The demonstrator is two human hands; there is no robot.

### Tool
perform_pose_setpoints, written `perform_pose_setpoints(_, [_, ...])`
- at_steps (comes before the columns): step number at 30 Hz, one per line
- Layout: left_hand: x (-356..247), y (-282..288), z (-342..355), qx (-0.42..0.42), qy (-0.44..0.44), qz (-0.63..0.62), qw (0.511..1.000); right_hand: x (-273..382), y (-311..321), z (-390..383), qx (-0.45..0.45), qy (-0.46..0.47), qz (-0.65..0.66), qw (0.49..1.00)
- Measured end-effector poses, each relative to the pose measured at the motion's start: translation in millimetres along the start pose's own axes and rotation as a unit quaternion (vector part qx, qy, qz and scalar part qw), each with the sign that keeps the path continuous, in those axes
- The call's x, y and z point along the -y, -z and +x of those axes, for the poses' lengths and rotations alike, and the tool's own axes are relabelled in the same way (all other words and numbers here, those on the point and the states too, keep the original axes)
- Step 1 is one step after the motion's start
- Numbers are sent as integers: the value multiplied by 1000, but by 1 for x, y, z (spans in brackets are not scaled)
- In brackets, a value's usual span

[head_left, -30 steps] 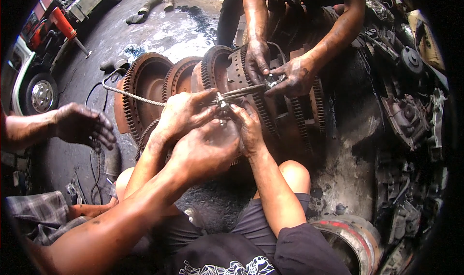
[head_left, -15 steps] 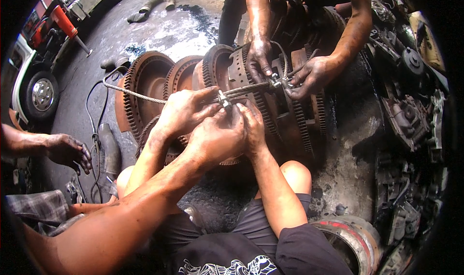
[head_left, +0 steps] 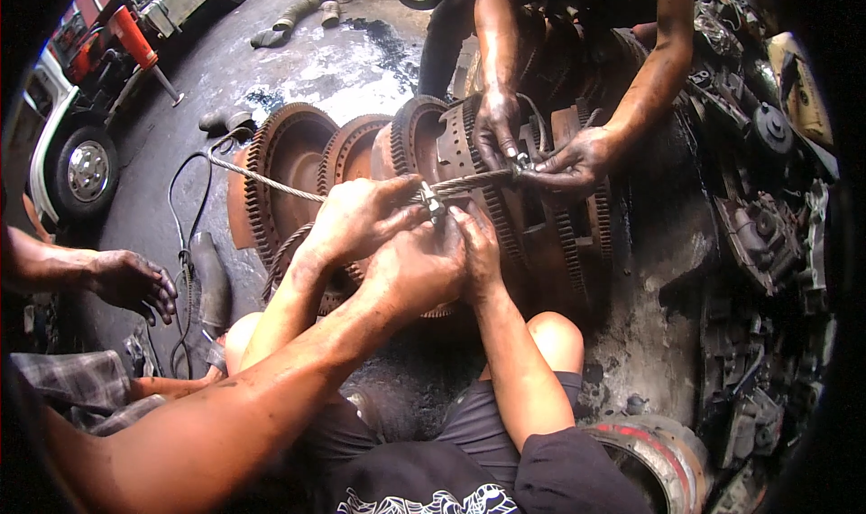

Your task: Collaboratively repairing or assembling a large mechanical flywheel and clutch-related engine component.

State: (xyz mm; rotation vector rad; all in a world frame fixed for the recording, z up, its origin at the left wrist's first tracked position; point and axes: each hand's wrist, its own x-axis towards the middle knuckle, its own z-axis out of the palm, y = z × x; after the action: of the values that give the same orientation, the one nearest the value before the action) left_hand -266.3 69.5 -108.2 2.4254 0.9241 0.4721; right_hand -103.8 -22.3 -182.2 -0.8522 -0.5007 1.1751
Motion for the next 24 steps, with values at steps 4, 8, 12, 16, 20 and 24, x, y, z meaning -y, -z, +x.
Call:
perform_pose_setpoints(4, [5,-2,-2,-11,-7,30,999,0,-4,1,-11,-20,24,999])
perform_pose_setpoints(8, [-9,9,-1,1,4,7,1000,1,2,7,43,99,-147,983])
perform_pose_setpoints(12, [0,2,0,-5,-4,-4,1000,1,-1,4,20,36,-82,996])
perform_pose_setpoints(16, [-1,2,1,-1,9,10,1000,9,-6,-1,58,-1,-6,998])
perform_pose_setpoints(20, [4,-3,4,4,14,2,1000,4,-1,2,79,-35,67,994])
perform_pose_setpoints(24, [14,-12,3,0,30,-27,999,-4,5,9,101,-60,107,987])
